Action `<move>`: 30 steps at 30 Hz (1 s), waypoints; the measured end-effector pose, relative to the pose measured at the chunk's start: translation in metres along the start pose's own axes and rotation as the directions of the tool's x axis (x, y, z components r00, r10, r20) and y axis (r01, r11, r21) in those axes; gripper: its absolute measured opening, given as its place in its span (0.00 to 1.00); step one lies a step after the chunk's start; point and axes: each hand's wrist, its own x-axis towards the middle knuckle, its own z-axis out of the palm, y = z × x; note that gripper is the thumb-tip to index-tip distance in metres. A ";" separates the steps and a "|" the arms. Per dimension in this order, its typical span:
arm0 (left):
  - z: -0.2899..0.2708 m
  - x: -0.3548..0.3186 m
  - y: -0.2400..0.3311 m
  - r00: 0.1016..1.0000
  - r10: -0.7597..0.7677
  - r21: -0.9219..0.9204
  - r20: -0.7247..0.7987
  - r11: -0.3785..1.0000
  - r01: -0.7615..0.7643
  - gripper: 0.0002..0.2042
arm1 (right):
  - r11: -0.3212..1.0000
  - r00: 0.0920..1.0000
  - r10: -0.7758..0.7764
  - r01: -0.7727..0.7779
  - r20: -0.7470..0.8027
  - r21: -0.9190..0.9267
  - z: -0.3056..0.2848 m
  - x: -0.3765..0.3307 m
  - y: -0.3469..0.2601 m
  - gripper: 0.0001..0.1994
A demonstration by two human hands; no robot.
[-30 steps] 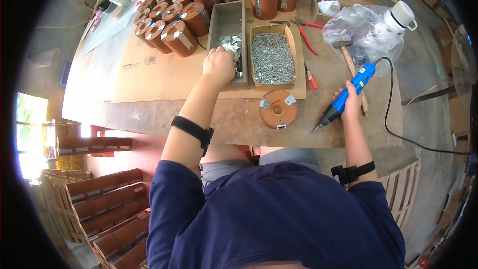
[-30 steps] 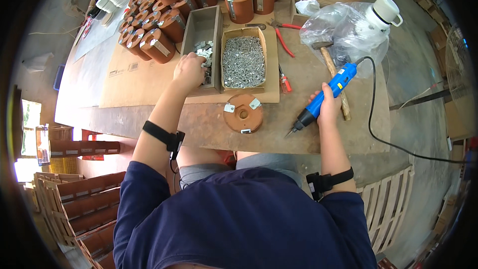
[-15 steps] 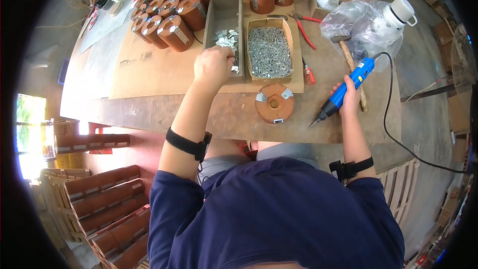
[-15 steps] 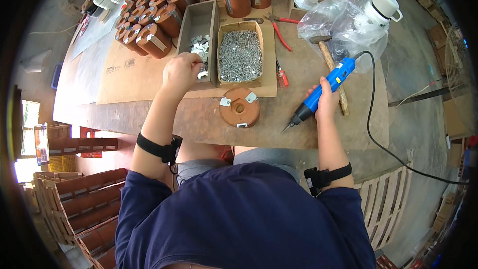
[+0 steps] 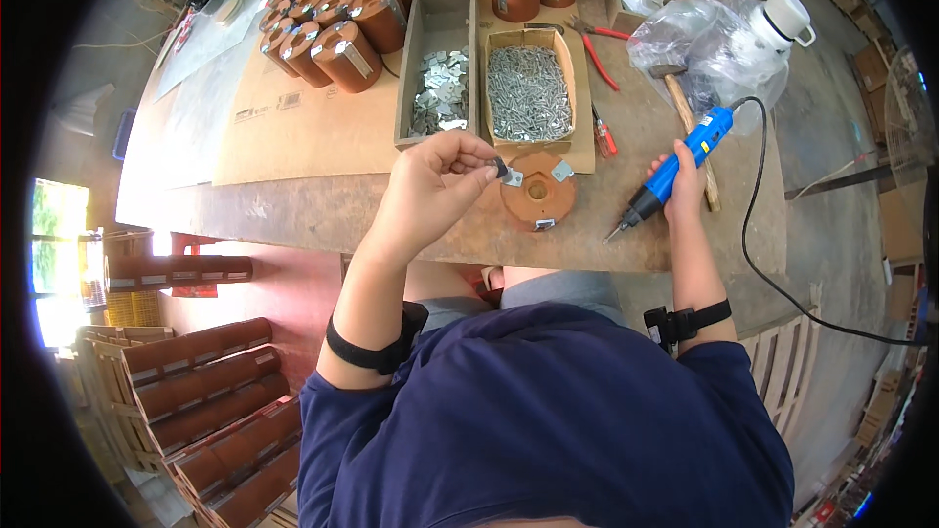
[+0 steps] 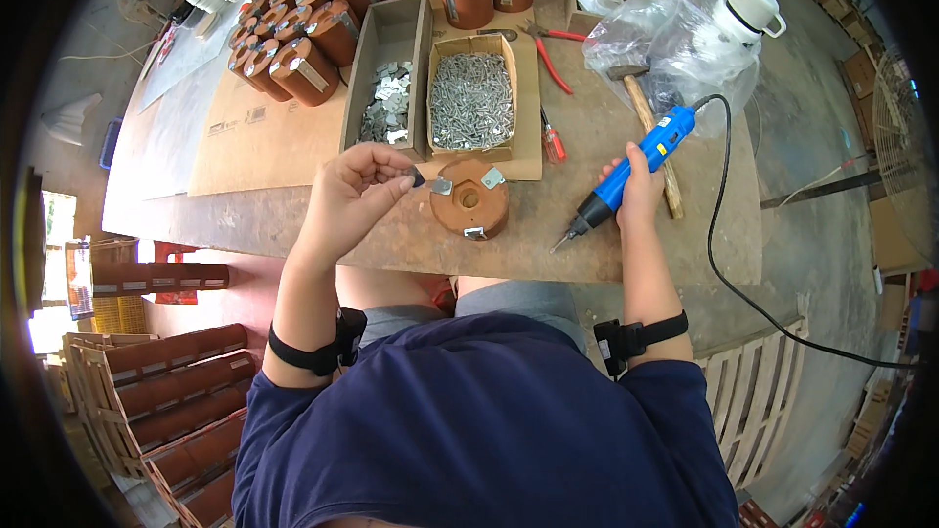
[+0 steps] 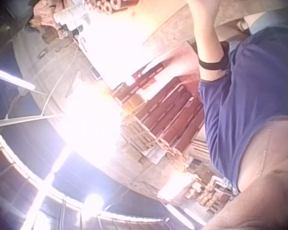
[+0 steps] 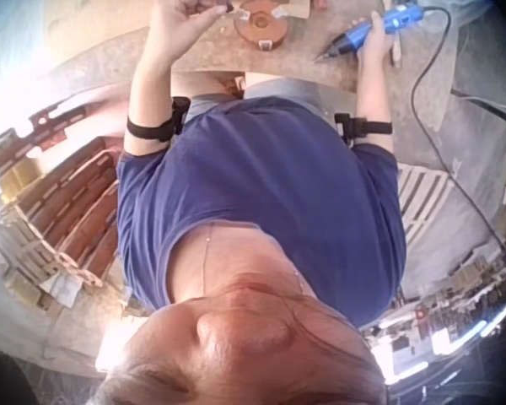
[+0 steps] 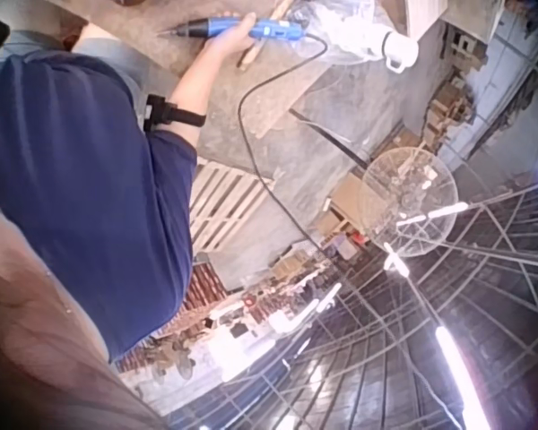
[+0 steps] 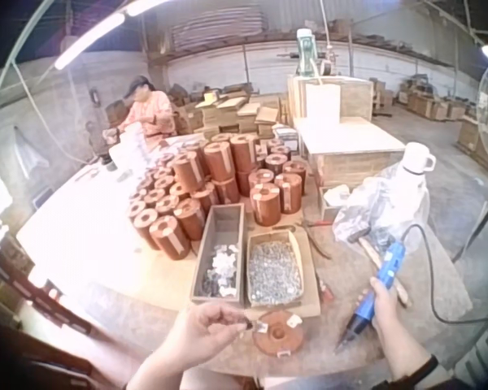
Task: The person repeatedly places small metal brackets onto circular wooden pieces and secures them using a blue electric screwdriver. After fastening each bracket, the person moves the finished piece aside and picks up a new wooden piece to continue the process.
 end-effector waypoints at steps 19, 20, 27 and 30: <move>0.055 -0.026 -0.021 0.887 0.459 0.635 0.055 0.669 -0.386 0.10 | 1.000 1.000 -0.009 0.009 -0.009 -0.012 -0.002 0.003 0.003 0.17; 0.055 -0.027 -0.021 0.888 0.457 0.633 0.055 0.671 -0.385 0.10 | 1.000 1.000 -0.016 0.016 0.002 -0.010 -0.003 0.004 0.004 0.17; 0.056 -0.034 -0.031 0.858 0.510 0.595 0.058 0.673 -0.441 0.17 | 1.000 1.000 -0.001 0.000 -0.022 -0.027 0.000 0.002 0.002 0.17; 0.060 -0.035 -0.041 0.839 0.543 0.584 0.034 0.671 -0.458 0.18 | 1.000 1.000 -0.004 0.003 -0.023 -0.026 0.001 0.002 0.002 0.16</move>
